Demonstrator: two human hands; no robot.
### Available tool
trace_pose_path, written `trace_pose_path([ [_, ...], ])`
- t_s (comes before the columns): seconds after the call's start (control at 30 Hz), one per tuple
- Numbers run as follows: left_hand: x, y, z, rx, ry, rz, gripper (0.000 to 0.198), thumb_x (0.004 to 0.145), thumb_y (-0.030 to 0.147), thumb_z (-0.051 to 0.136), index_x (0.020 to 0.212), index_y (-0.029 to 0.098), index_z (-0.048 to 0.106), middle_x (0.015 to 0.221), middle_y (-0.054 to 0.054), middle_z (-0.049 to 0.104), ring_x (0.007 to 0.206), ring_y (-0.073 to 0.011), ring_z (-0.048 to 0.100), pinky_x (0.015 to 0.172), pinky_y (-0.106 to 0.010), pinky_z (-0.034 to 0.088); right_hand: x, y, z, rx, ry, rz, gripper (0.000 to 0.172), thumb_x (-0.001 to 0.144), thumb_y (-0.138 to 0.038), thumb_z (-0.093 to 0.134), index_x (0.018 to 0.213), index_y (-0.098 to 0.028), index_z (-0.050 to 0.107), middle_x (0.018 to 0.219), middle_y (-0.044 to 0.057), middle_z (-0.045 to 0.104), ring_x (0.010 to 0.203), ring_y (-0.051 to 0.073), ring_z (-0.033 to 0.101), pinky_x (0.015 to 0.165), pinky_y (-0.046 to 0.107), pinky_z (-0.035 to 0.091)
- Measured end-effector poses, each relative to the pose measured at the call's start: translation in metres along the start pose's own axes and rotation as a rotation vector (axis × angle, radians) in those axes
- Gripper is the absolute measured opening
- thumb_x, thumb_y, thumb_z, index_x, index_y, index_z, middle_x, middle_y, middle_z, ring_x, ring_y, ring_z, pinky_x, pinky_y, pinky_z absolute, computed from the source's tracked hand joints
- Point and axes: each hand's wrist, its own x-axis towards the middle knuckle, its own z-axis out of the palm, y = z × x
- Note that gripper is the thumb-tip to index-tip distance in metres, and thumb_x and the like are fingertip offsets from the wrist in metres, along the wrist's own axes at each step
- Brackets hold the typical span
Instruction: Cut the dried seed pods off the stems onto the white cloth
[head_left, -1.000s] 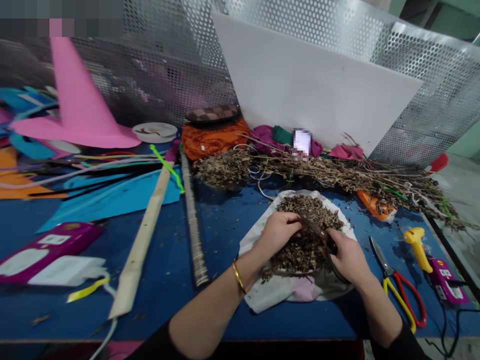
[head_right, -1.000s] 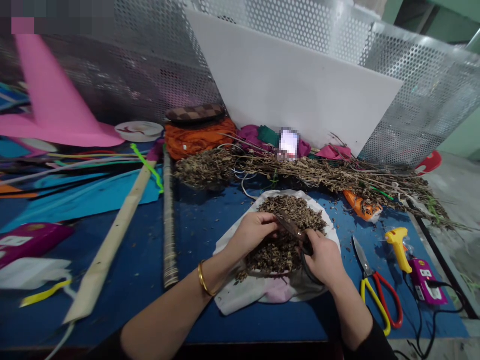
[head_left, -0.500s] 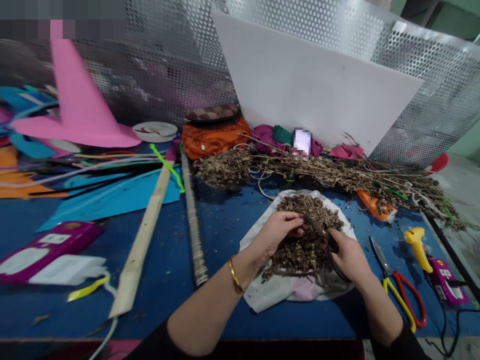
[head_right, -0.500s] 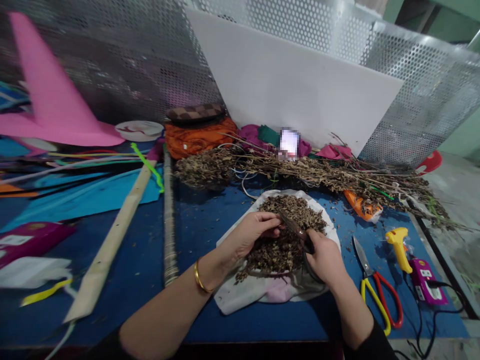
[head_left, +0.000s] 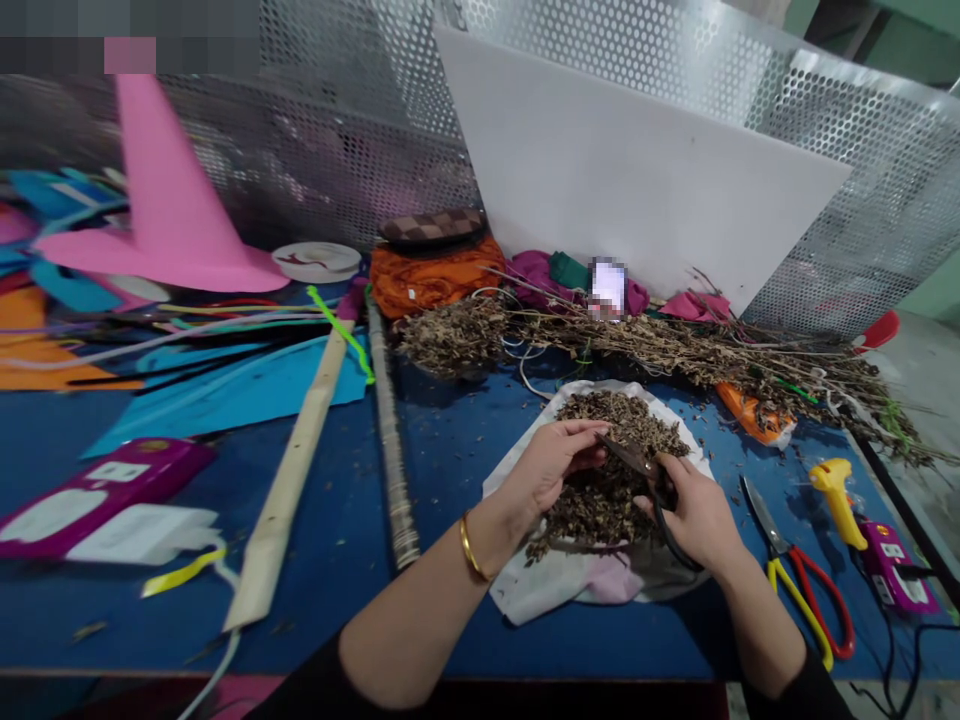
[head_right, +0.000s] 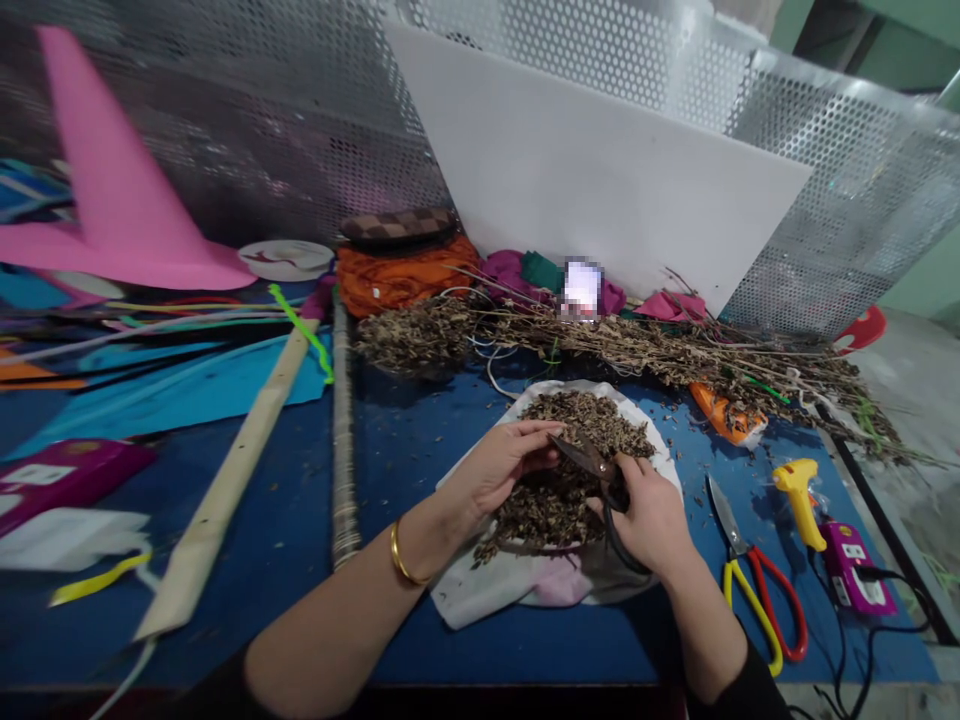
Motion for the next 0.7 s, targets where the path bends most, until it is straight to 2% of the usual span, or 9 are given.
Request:
trace_pose_path([
  [0.27,-0.0004,-0.0041,0.0025,0.073,0.017,0.077,0.015,0.056,0.015,0.069,0.068,0.013,0.061,0.061,0.002,0.062,0.051,-0.0079,0.057,0.052,-0.020,0.051,-0.0001,-0.0018,-0.0026,0.021,-0.021,0.001,0.048,0.083,-0.048,0.054,0.122,-0.021,0.048,0.104,0.008,0.060,0.082,0.019,0.059,0.068,0.027,0.041],
  [0.43,0.0002,-0.0064,0.0033,0.089,-0.021,0.050,0.016,0.058,0.020,0.071,0.070,0.013,0.064,0.061,0.002,0.062,0.046,-0.0063,0.054,0.049,-0.019,0.050,-0.0005,-0.0010,-0.0024,0.043,-0.024,-0.011,0.047,0.083,-0.047,0.054,0.122,-0.020,0.049,0.104,0.008,0.060,0.084,0.020,0.059,0.069,0.027,0.041],
  [0.7,-0.0022,-0.0046,0.0032,0.124,-0.095,0.072,0.023,0.057,0.020,0.074,0.077,0.012,0.067,0.065,0.000,0.064,0.053,-0.0074,0.058,0.054,-0.018,0.051,-0.0004,0.0008,-0.0017,0.040,-0.029,0.006,0.049,0.083,-0.050,0.054,0.122,-0.020,0.049,0.102,0.008,0.060,0.082,0.019,0.058,0.068,0.026,0.040],
])
